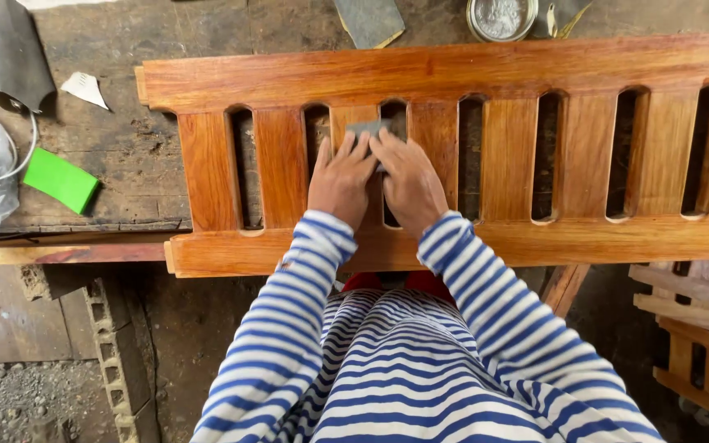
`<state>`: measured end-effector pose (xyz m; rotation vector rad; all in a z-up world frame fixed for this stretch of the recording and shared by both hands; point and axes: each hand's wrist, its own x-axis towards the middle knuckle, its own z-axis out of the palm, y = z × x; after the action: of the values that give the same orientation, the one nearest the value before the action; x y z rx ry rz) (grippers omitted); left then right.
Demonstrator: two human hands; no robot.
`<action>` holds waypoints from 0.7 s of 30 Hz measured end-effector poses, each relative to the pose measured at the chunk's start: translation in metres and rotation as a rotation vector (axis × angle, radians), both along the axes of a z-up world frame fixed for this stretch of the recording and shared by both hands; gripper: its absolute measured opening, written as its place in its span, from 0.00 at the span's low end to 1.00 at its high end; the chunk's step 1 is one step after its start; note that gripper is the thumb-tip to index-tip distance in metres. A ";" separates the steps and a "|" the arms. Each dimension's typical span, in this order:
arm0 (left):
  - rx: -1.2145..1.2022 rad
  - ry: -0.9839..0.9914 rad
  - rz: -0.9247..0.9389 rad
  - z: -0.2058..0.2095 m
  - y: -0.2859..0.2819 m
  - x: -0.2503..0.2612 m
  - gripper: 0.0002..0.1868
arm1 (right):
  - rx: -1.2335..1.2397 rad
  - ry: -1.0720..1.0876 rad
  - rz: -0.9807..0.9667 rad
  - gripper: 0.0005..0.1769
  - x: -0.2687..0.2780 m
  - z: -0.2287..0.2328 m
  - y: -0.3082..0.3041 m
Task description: The person sands a wooden slatted panel using a sanding block. They work along the top surface and edges, moving the block back and forth to smooth the wood. The panel remains on a workbench throughout the process.
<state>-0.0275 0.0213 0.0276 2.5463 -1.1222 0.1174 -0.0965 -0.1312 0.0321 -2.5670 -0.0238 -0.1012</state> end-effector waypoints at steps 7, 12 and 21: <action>-0.298 0.595 0.261 0.033 0.040 -0.071 0.12 | 0.608 -0.030 -0.290 0.20 -0.038 0.071 0.013; -1.073 1.379 0.689 0.096 0.018 -0.082 0.18 | 1.394 0.248 -0.488 0.19 -0.040 0.104 0.001; -1.415 1.629 0.888 0.095 0.010 -0.087 0.09 | 1.521 0.389 -0.550 0.23 -0.053 0.092 -0.004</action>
<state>-0.1144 0.0313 0.1226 0.8977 0.6322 -0.5935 -0.1491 -0.1351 0.1239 -0.9837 0.6424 0.1383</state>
